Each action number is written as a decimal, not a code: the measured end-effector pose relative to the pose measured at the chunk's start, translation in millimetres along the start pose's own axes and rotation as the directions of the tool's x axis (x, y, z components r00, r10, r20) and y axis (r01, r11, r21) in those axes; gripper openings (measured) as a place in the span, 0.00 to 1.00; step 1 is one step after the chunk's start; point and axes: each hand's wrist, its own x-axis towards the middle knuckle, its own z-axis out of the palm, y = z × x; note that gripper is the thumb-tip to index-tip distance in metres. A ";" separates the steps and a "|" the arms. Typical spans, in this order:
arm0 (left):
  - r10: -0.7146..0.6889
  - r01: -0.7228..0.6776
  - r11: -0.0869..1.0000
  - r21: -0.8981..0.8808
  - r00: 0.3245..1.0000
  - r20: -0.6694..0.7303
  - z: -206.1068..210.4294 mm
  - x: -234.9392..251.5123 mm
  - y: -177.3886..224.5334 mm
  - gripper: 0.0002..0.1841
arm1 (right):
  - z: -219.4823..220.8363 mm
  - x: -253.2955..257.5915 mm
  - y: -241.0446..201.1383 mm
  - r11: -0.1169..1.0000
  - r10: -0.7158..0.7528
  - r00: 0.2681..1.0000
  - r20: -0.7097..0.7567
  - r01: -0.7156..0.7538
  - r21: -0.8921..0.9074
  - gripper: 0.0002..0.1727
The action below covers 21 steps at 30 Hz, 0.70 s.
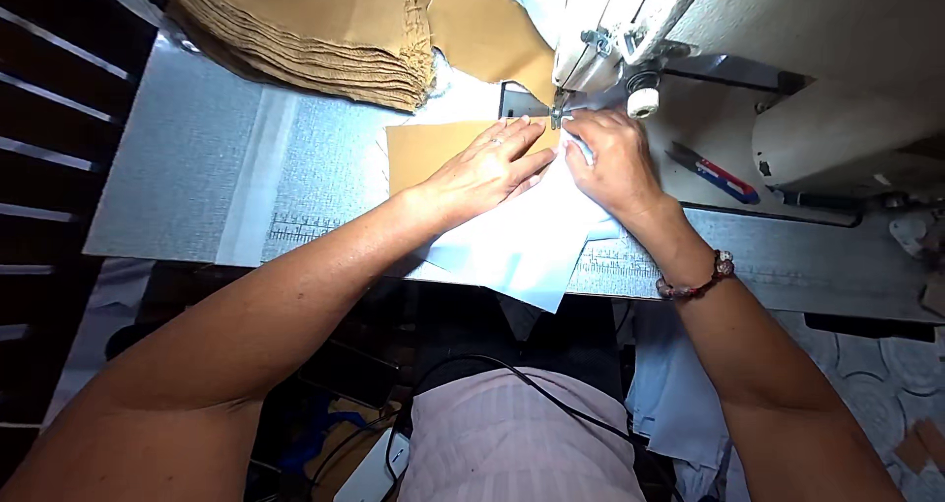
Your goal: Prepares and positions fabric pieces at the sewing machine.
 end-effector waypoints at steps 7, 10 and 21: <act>-0.262 0.264 0.962 -0.074 0.964 0.040 -4.0 21.0 7.7 0.28 | -32.0 -27.0 -11.0 0.970 -0.243 0.966 0.091 0.243 0.011 0.22; -0.364 0.363 0.929 -0.071 0.932 0.005 0.5 31.9 10.5 0.29 | -31.3 -21.2 -15.7 0.962 -0.273 0.955 0.120 0.272 0.023 0.31; -0.728 0.727 0.685 -0.047 0.685 -0.023 0.8 74.9 31.1 0.45 | -51.8 -50.3 -47.9 0.948 -0.312 0.920 0.235 0.318 0.013 0.33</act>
